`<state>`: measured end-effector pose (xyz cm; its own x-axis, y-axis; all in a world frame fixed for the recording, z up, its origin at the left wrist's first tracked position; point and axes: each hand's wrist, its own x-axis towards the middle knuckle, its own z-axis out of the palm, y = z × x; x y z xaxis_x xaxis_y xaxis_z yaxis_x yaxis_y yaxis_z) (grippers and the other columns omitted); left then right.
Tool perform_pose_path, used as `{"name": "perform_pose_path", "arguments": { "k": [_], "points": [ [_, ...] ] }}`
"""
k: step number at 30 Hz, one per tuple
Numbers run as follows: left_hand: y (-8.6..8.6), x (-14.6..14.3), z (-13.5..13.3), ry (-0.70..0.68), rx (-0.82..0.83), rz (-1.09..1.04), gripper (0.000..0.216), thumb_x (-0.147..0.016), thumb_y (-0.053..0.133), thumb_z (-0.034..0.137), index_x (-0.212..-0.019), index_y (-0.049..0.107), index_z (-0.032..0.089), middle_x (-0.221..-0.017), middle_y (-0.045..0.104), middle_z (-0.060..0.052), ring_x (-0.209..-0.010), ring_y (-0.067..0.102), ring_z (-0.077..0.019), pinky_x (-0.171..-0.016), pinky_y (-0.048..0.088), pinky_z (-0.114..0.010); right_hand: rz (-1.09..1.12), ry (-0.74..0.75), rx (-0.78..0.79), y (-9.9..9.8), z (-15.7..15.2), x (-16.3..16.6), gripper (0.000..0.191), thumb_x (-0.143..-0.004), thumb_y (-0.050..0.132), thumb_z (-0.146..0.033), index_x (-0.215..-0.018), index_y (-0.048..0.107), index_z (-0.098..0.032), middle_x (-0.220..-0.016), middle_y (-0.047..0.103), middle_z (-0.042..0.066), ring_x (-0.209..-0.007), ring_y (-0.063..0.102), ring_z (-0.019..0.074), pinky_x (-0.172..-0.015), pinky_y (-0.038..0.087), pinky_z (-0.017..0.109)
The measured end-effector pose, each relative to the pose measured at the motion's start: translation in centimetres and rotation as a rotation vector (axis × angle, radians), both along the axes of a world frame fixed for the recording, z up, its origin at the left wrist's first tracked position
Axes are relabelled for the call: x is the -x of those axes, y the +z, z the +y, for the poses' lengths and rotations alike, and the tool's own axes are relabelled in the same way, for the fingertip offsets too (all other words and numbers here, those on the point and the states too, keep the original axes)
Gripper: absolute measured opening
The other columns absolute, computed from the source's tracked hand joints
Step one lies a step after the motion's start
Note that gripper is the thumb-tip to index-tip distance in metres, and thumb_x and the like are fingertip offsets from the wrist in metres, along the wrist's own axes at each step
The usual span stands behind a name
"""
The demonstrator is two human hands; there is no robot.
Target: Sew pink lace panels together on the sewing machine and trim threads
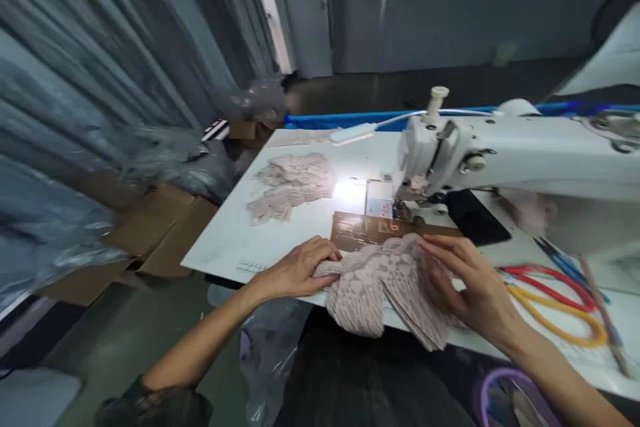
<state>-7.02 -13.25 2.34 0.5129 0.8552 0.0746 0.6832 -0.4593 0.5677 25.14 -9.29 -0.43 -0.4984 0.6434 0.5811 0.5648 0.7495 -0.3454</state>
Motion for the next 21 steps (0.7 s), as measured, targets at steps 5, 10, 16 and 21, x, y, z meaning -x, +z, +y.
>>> {"name": "perform_pose_path", "arguments": {
  "k": [5, 10, 16, 21],
  "points": [
    [0.4, 0.6, -1.2, 0.159, 0.147, -0.131, 0.012, -0.083, 0.058, 0.025, -0.093, 0.055, 0.020, -0.076, 0.060, 0.003, -0.061, 0.049, -0.0112, -0.059, 0.036, -0.024, -0.235, 0.193, -0.004, -0.9, 1.9, 4.6, 0.053, -0.095, 0.046, -0.025, -0.147, 0.039, -0.016, -0.139, 0.053, 0.018, -0.131, 0.046, 0.0323, -0.101, 0.046, 0.054],
    [0.5, 3.0, -1.0, 0.309, 0.183, -0.329, 0.011, -0.077, 0.058, 0.027, -0.081, 0.053, 0.018, -0.065, 0.052, 0.004, -0.058, 0.043, -0.0103, -0.054, 0.031, -0.022, -0.363, 0.238, 0.102, -1.3, 3.0, 7.0, 0.053, -0.092, 0.047, -0.029, -0.143, 0.043, -0.015, -0.128, 0.059, 0.018, -0.124, 0.051, 0.0333, -0.101, 0.045, 0.059],
    [0.6, 4.8, 0.5, 0.397, 0.131, -0.472, 0.012, -0.072, 0.057, 0.023, -0.081, 0.059, 0.017, -0.072, 0.060, 0.000, -0.064, 0.053, -0.0139, -0.060, 0.040, -0.024, -0.370, 0.285, 0.284, 0.1, 2.5, 8.5, 0.011, -0.090, 0.047, -0.025, -0.093, 0.057, -0.020, -0.097, 0.063, 0.010, -0.092, 0.060, 0.0262, -0.083, 0.053, 0.047],
    [2.4, 5.9, 2.0, 0.363, -0.193, -0.687, 0.015, -0.069, 0.065, 0.022, -0.078, 0.053, 0.018, -0.087, 0.070, -0.006, -0.078, 0.064, -0.0189, -0.071, 0.048, -0.030, -0.097, 0.211, 0.167, 1.9, 3.8, 9.6, 0.022, -0.090, 0.045, -0.020, -0.111, 0.048, -0.023, -0.102, 0.067, 0.008, -0.076, 0.064, 0.0204, -0.065, 0.052, 0.034]
  ]
}}
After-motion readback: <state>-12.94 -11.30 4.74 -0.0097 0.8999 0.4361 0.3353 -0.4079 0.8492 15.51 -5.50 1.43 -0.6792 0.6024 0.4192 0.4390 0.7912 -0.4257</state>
